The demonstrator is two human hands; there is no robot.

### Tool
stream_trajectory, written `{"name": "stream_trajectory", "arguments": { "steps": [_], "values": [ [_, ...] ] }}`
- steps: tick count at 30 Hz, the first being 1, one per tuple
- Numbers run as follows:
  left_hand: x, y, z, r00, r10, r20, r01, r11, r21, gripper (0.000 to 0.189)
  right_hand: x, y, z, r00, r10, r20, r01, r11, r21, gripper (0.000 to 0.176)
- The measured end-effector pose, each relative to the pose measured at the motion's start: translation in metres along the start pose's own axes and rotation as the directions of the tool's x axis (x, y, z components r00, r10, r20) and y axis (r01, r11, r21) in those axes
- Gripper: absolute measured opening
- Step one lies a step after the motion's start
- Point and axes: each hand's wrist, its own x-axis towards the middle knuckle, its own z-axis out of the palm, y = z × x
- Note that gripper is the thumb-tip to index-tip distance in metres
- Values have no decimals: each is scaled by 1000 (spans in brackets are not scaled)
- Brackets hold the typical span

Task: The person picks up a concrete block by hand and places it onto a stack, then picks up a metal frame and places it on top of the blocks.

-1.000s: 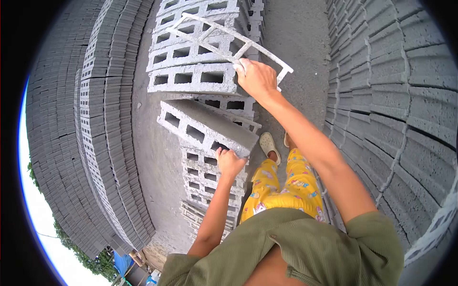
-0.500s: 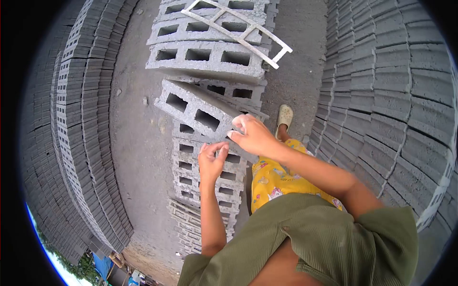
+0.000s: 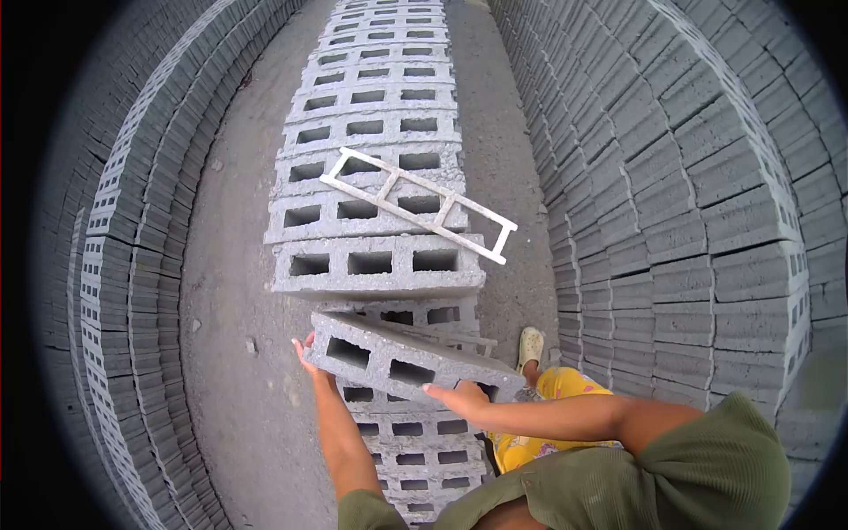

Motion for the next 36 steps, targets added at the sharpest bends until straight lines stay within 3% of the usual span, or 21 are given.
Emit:
{"name": "stream_trajectory", "arguments": {
  "steps": [2, 3, 6, 7, 9, 14, 16, 17, 20, 22, 24, 25, 26, 29, 33, 36],
  "values": [
    [9, -12, -5, 999, -22, -35, 24, 999, 38, 83, -1, -1, 8, 992, 68, -104, -65, 997, 33, 94],
    [-7, -16, 30, 1000, -22, -14, 22, 999, -39, 67, 2, -1, 12, 984, 117, -137, -108, 992, 72, 96],
    [-19, -27, 50, 999, -33, 2, 33, 994, -109, 61, 2, -9, 15, 966, 216, -141, -208, 976, 67, 101],
    [-23, -29, 49, 1000, -30, -1, 29, 992, -121, 59, -2, -12, 19, 954, 188, -234, -183, 982, 43, 98],
    [-29, -32, 49, 1000, -19, -3, 19, 989, -148, 56, -10, -14, 10, 976, 150, -159, -145, 988, 42, 100],
    [-56, -32, 63, 1000, 14, 3, -13, 962, -272, 47, -34, -15, -4, 977, 122, -177, -114, 992, 56, 84],
    [-72, -32, 63, 991, 115, -71, -128, 967, -222, 44, -24, -2, -12, 962, 130, -241, -127, 991, 30, 78],
    [-82, -33, 51, 966, 211, -151, -228, 967, -111, 43, -16, 8, -16, 952, 137, -273, -138, 990, 14, 74],
    [-119, -36, 45, 838, 417, -352, -404, 908, 114, 45, -9, 25, -39, 949, 91, -302, -98, 995, -10, 56],
    [-163, -32, 90, 766, 441, -467, -466, 882, 70, 43, -19, 23, -61, 959, 6, -284, -38, 994, -107, 51],
    [-223, -22, 164, 764, 437, -475, -504, 864, -17, 44, -47, 16, -79, 975, -81, -206, 44, 983, -178, 49],
    [-245, -20, 182, 766, 428, -481, -513, 856, -56, 44, -68, 10, -89, 975, -150, -164, 111, 968, -227, 57],
    [-229, -32, 114, 687, 620, -378, -611, 775, 160, 45, -81, 8, -97, 970, -187, -154, 139, 950, -278, 56],
    [-285, -55, 158, 718, 531, -450, -554, 828, 94, 46, -126, 3, -125, 962, -254, -103, 195, 897, -397, 52],
    [-318, -78, 191, 802, 462, -378, -477, 877, 59, 47, -199, -9, -152, 907, -341, -246, 169, 831, -530, 47],
    [-331, -94, 222, 859, 402, -315, -422, 907, 8, 48, -257, -12, -171, 832, -348, -431, 47, 820, -571, 47]
  ]
}}
